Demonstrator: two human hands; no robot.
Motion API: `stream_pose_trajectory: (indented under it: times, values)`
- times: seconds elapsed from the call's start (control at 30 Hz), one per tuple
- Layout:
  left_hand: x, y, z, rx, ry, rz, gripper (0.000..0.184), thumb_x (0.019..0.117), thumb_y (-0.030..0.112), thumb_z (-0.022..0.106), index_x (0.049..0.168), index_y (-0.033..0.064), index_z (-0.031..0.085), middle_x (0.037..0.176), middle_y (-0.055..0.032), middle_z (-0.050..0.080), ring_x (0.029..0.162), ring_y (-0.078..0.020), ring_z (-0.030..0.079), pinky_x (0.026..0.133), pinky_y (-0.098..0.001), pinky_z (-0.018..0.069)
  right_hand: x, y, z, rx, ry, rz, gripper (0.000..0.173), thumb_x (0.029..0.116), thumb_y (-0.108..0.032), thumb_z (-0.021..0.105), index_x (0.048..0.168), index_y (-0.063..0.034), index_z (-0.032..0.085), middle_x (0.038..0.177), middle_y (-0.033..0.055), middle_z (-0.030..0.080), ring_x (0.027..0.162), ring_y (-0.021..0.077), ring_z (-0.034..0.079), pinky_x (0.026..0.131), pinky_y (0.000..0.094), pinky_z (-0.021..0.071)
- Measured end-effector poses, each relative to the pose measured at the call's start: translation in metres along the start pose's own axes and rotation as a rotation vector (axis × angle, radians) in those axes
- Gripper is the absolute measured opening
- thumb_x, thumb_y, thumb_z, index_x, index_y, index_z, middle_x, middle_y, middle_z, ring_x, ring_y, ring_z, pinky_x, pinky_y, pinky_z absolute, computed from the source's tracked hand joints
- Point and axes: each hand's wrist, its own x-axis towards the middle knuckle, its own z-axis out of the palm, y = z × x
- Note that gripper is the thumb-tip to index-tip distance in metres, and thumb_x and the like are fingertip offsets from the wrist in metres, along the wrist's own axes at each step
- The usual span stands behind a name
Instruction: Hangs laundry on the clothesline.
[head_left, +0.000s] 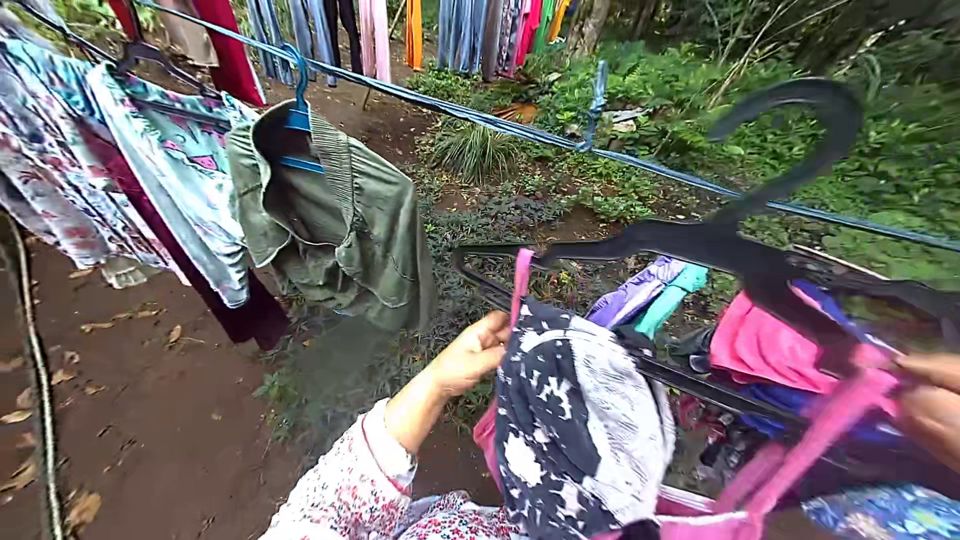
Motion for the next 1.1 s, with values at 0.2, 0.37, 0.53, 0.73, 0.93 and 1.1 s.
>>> stream_pose_trajectory:
  times: [0.2,0.37,0.53,0.73,0.93,1.1]
  values:
    - [-0.009,0.027,-0.089,-0.062,0.214,-0.105,0.021,0.103,0.03,0.056,0.115,0.0158,0.065,0.1,0.0054,0.077,0.093,-0.0049,0.073,0.087,-0.0264,0.0597,0.094,0.012,0.106,0.005,0.095,0.08,0.022,0.1008,-0.021,0.052,0.102,-0.0066,0.068,0.074,-0.0152,0.056,0.062,-0.0115,0.048,0.058,0.0091,0.043]
    - [0.004,0.052,-0.122,-0.004,0.481,-0.198,0.03,0.1068,0.006,0.028,0.118,0.009,0.055,0.089,0.0003,0.074,0.082,-0.008,0.072,0.079,-0.0273,0.0607,0.147,0.03,0.152,0.108,0.115,0.292,0.015,0.1013,-0.01,0.053,0.101,-0.0052,0.067,0.066,-0.0093,0.05,0.054,-0.0029,0.043,0.053,0.0161,0.0384]
    - [0.015,0.074,-0.152,0.137,0.517,-0.214,0.027,0.1092,0.004,0.031,0.115,0.0074,0.057,0.085,0.0004,0.072,0.078,-0.0076,0.07,0.076,-0.0268,0.0598,0.185,0.041,0.179,0.251,0.122,0.432,0.015,0.104,-0.004,0.052,0.097,-0.0029,0.065,0.062,-0.0074,0.047,0.05,-0.0021,0.038,0.049,0.0149,0.034]
    - [0.015,0.069,-0.183,0.269,0.495,-0.22,0.021,0.1074,0.001,0.038,0.11,0.0052,0.058,0.086,0.0008,0.071,0.08,-0.0067,0.069,0.079,-0.0275,0.059,0.197,0.055,0.199,0.309,0.085,0.468,0.015,0.1042,-0.004,0.052,0.096,-0.0017,0.065,0.063,-0.0061,0.049,0.05,-0.0012,0.04,0.049,0.0153,0.0343]
    - [0.015,0.045,-0.195,0.341,0.512,-0.284,0.017,0.1058,0.0,0.044,0.11,0.0004,0.06,0.084,0.0009,0.07,0.078,-0.0049,0.068,0.078,-0.0263,0.0581,0.188,0.06,0.208,0.283,0.052,0.459,0.016,0.1044,-0.003,0.052,0.097,-0.0001,0.066,0.062,-0.0061,0.046,0.051,-0.0008,0.039,0.051,0.0156,0.0344]
    - [0.021,0.026,-0.198,0.366,0.509,-0.284,0.023,0.1071,0.003,0.045,0.124,-0.0044,0.058,0.093,-0.0031,0.071,0.083,-0.0056,0.068,0.082,-0.0269,0.058,0.184,0.095,0.204,0.206,-0.002,0.346,0.018,0.1046,-0.005,0.051,0.106,0.0025,0.066,0.066,-0.0052,0.05,0.056,-0.0009,0.043,0.056,0.017,0.0386]
